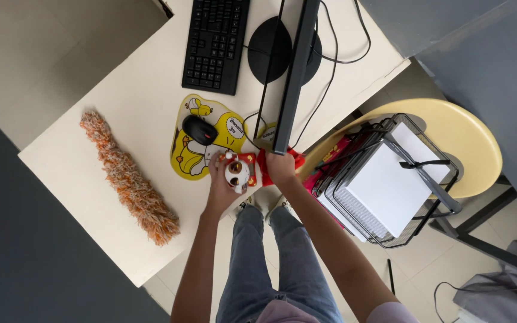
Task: Cleaning a computer monitor and a decorative figurine on a desk using a cloth.
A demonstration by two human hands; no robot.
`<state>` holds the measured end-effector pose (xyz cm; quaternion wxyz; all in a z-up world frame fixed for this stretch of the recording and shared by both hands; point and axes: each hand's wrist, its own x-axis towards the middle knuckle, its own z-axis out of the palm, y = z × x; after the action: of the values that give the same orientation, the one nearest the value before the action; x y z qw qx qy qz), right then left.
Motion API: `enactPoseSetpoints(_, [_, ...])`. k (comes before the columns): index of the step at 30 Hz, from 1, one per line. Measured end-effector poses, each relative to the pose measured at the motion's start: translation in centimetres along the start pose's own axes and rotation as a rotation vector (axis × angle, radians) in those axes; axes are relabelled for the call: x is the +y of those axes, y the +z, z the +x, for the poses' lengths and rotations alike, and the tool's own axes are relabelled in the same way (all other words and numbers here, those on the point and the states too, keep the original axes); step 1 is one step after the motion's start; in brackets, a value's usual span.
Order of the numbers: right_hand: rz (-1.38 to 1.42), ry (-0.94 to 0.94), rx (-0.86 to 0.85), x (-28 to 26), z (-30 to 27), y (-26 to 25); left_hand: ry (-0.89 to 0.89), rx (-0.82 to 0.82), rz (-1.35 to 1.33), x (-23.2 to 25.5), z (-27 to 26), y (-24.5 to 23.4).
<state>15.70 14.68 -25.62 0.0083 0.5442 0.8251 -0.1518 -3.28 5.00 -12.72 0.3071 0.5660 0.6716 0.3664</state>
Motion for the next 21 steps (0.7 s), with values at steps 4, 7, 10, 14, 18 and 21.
enactPoseSetpoints(4, [-0.135,-0.071,-0.036,1.2,-0.4,-1.1,-0.109,-0.047,0.025,-0.4,2.5,-0.8])
enactPoseSetpoints(7, [-0.134,-0.113,-0.031,1.4,-1.1,-4.2,0.018,-0.1,-0.023,-2.6,3.2,-1.0])
enactPoseSetpoints(10, [-0.077,-0.146,0.008,1.5,-2.1,-7.3,0.053,-0.178,0.029,-3.4,4.2,-1.5])
enactPoseSetpoints(14, [0.064,-0.155,0.019,2.1,-3.8,-8.9,0.099,-0.22,0.099,-3.9,4.7,-1.8])
enactPoseSetpoints(18, [0.257,-0.138,0.03,1.8,-4.8,-10.7,0.039,-0.076,0.02,-3.7,3.4,-0.8])
enactPoseSetpoints(21, [0.286,-0.127,0.054,2.2,-5.8,-10.9,-0.103,0.075,0.07,-1.4,0.7,0.4])
